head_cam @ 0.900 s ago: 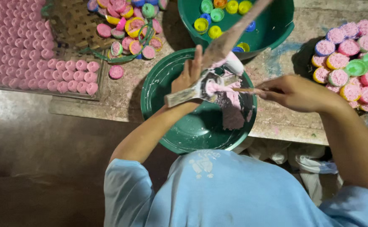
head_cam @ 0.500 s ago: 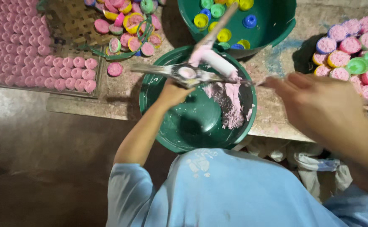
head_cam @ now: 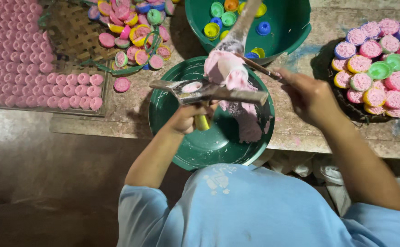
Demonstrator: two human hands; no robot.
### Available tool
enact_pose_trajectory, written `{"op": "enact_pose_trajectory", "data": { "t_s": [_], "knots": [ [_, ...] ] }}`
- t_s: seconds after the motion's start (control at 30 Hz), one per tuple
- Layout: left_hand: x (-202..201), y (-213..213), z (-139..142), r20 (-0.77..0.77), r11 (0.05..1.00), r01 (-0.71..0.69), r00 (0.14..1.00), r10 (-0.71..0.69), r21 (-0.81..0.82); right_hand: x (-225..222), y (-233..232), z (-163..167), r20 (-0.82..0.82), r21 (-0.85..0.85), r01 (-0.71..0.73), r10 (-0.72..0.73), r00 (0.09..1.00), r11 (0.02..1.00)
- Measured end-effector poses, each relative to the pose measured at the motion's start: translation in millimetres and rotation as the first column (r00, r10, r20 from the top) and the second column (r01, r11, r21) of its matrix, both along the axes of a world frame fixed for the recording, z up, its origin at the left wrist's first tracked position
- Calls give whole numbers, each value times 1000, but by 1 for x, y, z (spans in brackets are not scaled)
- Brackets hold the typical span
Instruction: The person uses a wooden mold-filling tool to scoop pink paste from a green basin and press it into small round molds arranged in a circular tray. The person repeatedly refills the tool and fills each mold, then places colored plastic caps on top of the filled molds.
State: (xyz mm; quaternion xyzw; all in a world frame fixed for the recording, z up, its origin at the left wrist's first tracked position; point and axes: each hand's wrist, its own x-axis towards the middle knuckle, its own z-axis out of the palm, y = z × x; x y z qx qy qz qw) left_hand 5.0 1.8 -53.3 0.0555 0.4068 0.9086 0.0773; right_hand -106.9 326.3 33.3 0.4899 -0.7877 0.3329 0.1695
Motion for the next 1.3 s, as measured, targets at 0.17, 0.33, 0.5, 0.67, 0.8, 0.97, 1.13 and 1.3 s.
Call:
{"op": "enact_pose_trajectory", "data": {
  "t_s": [0.17,0.33,0.5,0.67,0.8,0.97,1.13,1.3],
  "knots": [
    [-22,32,13,22,997,-71,997,71,-12,15,-28,-55,150,-178,215,-190,970,960],
    [-57,63,-5,-56,977,-182,983,177,-107,34,-46,-79,243,-236,301,-244,939,924],
    [-76,94,-28,-40,940,-265,964,263,-217,39,-46,-84,339,-311,330,-221,915,891],
    [-79,101,-29,-284,858,-284,943,171,-427,30,-43,-95,203,-329,333,-278,939,884],
    [-76,101,-24,-158,921,-167,980,117,-353,21,-42,-109,236,-357,321,-248,940,877],
    [-67,109,-21,-205,871,-101,979,1,-481,12,-39,-110,214,-287,369,-316,924,884],
    [-59,112,-20,-210,821,-127,978,9,-557,1,-38,-99,373,-465,163,26,928,870],
    [-66,110,-32,-141,938,-28,990,-23,-345,-5,-35,-109,173,-333,136,-81,982,933]
  ]
}}
